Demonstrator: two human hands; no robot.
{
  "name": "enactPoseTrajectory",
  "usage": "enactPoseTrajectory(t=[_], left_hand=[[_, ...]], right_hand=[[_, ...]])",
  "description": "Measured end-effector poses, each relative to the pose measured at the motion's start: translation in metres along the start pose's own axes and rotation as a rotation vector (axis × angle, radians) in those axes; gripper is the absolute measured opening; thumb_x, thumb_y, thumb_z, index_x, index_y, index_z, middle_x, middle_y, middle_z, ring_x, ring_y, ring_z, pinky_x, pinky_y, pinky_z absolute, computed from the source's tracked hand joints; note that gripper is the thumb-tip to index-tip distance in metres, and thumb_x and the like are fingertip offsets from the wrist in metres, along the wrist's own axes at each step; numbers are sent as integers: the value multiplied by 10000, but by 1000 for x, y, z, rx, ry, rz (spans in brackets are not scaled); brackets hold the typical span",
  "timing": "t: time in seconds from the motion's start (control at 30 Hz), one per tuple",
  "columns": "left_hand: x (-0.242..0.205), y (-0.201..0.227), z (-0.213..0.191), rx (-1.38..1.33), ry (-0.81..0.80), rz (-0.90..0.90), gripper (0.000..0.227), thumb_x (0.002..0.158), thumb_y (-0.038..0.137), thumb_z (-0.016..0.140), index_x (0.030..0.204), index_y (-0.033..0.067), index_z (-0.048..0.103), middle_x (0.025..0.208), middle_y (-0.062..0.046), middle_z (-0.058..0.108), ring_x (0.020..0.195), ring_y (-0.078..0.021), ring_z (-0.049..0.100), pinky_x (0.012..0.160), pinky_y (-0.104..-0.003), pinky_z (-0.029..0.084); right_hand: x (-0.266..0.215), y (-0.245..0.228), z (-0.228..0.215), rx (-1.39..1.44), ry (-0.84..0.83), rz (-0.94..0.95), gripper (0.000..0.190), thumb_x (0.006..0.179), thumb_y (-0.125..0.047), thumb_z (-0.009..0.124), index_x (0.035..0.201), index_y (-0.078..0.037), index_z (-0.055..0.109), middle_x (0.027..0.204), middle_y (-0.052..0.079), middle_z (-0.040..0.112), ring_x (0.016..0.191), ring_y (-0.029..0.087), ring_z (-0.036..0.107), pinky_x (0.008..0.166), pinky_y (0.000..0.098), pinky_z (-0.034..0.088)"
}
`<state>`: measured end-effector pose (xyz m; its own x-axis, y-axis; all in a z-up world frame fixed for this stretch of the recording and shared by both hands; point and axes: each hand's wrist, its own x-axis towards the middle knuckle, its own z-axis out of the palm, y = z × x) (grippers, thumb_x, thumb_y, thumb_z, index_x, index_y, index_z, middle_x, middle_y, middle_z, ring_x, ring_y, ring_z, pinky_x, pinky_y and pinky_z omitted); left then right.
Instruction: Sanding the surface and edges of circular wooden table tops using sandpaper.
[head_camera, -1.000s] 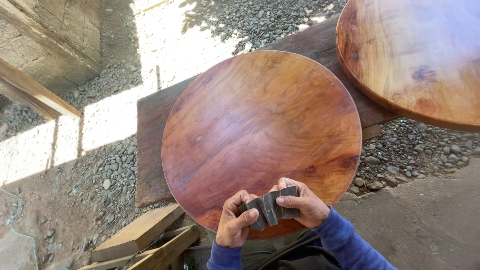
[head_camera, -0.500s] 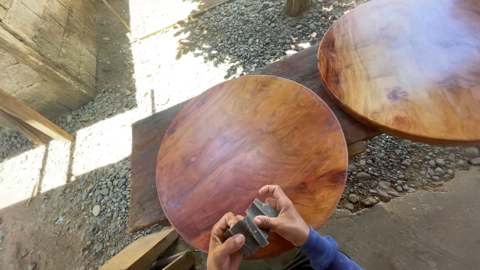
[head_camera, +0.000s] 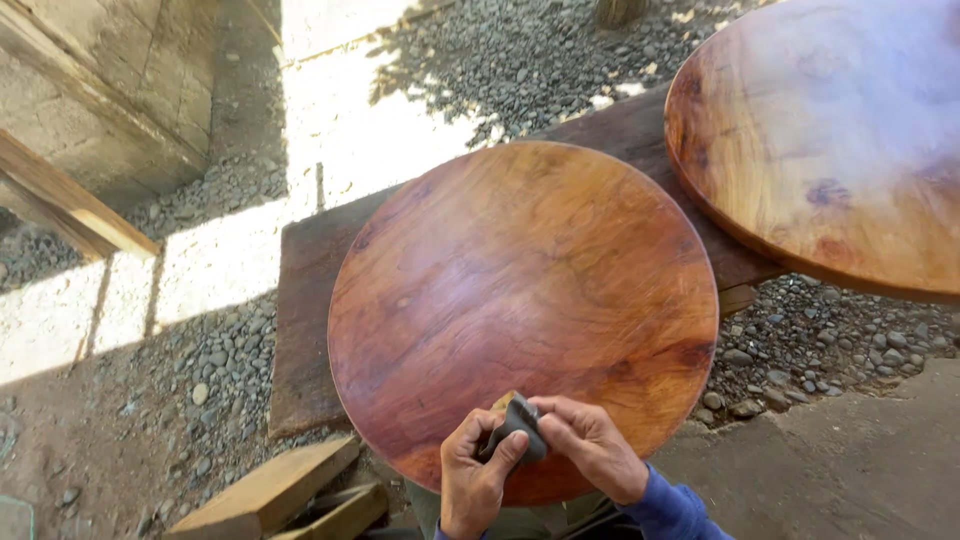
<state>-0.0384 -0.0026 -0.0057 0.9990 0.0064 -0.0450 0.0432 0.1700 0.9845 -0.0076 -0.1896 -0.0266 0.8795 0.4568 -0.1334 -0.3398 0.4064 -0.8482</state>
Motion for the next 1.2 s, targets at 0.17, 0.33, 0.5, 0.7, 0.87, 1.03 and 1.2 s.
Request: enactPoseTrajectory(t=[0.17,0.33,0.5,0.7,0.87,1.03,1.2], left_hand=[[-9,40,17,180,-66,128,174,875,23,735,1049,19,721,996,-11,702,876,-74,616,806,-255,510],[-14,25,6,448,-23,293,169,813,-38,797,961,15,735,1128,-60,631,897,-121,610,775,-268,525],[-8,53,5,413,19,418,157,802,-46,778,926,13,704,1304,-139,544,1072,-164,589,869,-296,524],[-10,15,-9,54,-87,177,118,904,-27,777,928,7,667,1138,-109,680,937,-110,636,830,-272,551],[-14,31,0,188,11,60,182,855,-11,792,979,35,667,972,-65,781,850,-91,682,767,-265,583],[-15,10,-12,11,148,42,449,795,-29,795,1197,27,604,968,-128,776,863,-144,734,773,-293,604],[-19,-30,-14,-469,210,-59,293,934,41,726,1190,-44,612,1004,-160,743,891,-223,697,758,-351,559]], right_hand=[[3,10,-4,-10,7,-72,295,941,-106,668,1204,22,631,1080,26,703,998,85,650,915,285,540],[-7,20,-16,46,-51,-173,109,1038,-78,608,1123,-25,565,1041,9,610,994,79,566,913,276,488],[-17,11,-8,61,-108,-182,97,1062,-93,528,1149,-51,525,1059,7,597,1013,83,560,944,299,479],[-17,6,-4,97,-90,-187,143,1021,-73,581,1149,-39,527,1071,21,608,1004,88,581,913,298,509],[-15,-1,0,-87,-25,-54,272,867,-11,744,1090,-21,589,1029,20,644,936,73,605,825,266,536],[-23,12,4,-216,16,-74,127,918,-7,746,969,-11,631,874,-3,643,823,58,585,710,244,518],[-30,15,31,-519,93,-396,159,896,23,743,847,-10,595,936,89,736,701,80,566,612,254,493]])
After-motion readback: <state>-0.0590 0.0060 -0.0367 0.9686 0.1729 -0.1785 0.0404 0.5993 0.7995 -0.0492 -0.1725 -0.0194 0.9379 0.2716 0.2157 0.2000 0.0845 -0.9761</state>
